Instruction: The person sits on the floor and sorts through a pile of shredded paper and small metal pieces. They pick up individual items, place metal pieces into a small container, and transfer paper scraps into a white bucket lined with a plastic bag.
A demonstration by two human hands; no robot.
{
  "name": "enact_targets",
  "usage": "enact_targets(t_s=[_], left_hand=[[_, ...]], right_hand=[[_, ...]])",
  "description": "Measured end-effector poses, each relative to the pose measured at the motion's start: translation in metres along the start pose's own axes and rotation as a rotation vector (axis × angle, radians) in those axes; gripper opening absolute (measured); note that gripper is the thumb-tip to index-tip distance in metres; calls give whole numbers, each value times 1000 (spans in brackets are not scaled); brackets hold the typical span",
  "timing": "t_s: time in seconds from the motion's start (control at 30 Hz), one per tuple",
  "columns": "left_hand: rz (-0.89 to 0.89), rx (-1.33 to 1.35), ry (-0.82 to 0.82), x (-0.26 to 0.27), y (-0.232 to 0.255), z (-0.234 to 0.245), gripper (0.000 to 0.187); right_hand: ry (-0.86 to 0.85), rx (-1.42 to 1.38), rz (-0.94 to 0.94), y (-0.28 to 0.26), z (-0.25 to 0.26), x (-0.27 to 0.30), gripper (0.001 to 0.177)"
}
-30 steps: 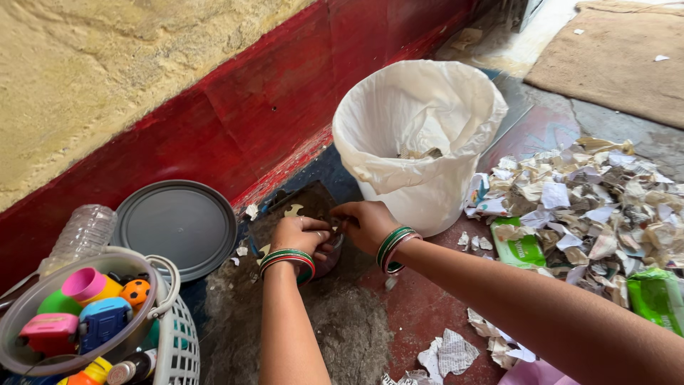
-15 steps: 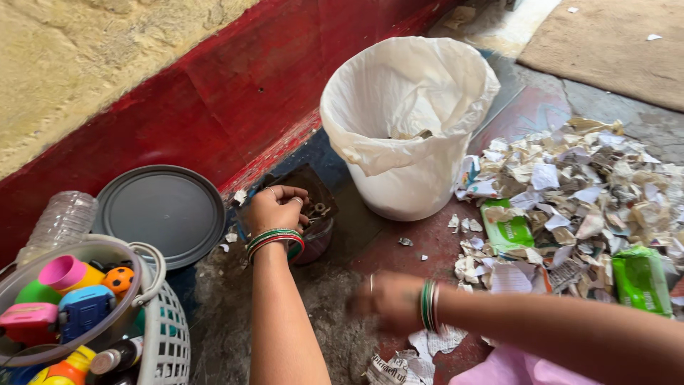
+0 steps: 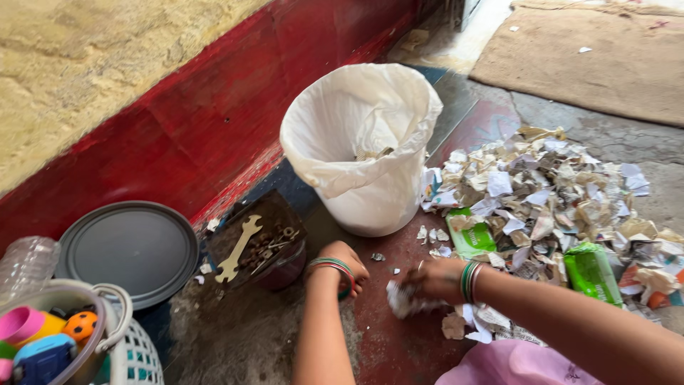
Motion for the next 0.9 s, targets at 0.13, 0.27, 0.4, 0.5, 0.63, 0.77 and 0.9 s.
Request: enact_targets(t_s=[0.13,0.27,0.4,0.5,0.63,0.77,0.9], left_hand=[[-58,-313,150,-22,21,-18,23],[-227,-480,410,-31,45,-48,46],[-66,-473,327,-50,45,-87,64],[-67,-535,385,-60,42,-104,42],[-126,-512,408,-65,35,-107,33],[-247,-282,431,-72,45,-93,27],[-398,-359,432,-63,80,-75,24]], right_hand=[[130,-74,-540,53,34,32,30],[431,-208,-730,70,67,53,32],[138,-210,-748,52,70,57,56],[-34,-244,-752,32,54,48,93],[-78,-263,-789,27,27,37,80],[134,-378,-891,61,17,36,32],[166,-730,-792,100,44,64,28]])
Point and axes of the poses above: each hand's wrist, its own x-axis away from the middle knuckle, its own z-axis out of the back of the hand, y = z × x, the point moved 5 cm from there along -x, towards the middle knuckle, and after that the axes turned 9 degrees about -y, right-handed, at the moved point
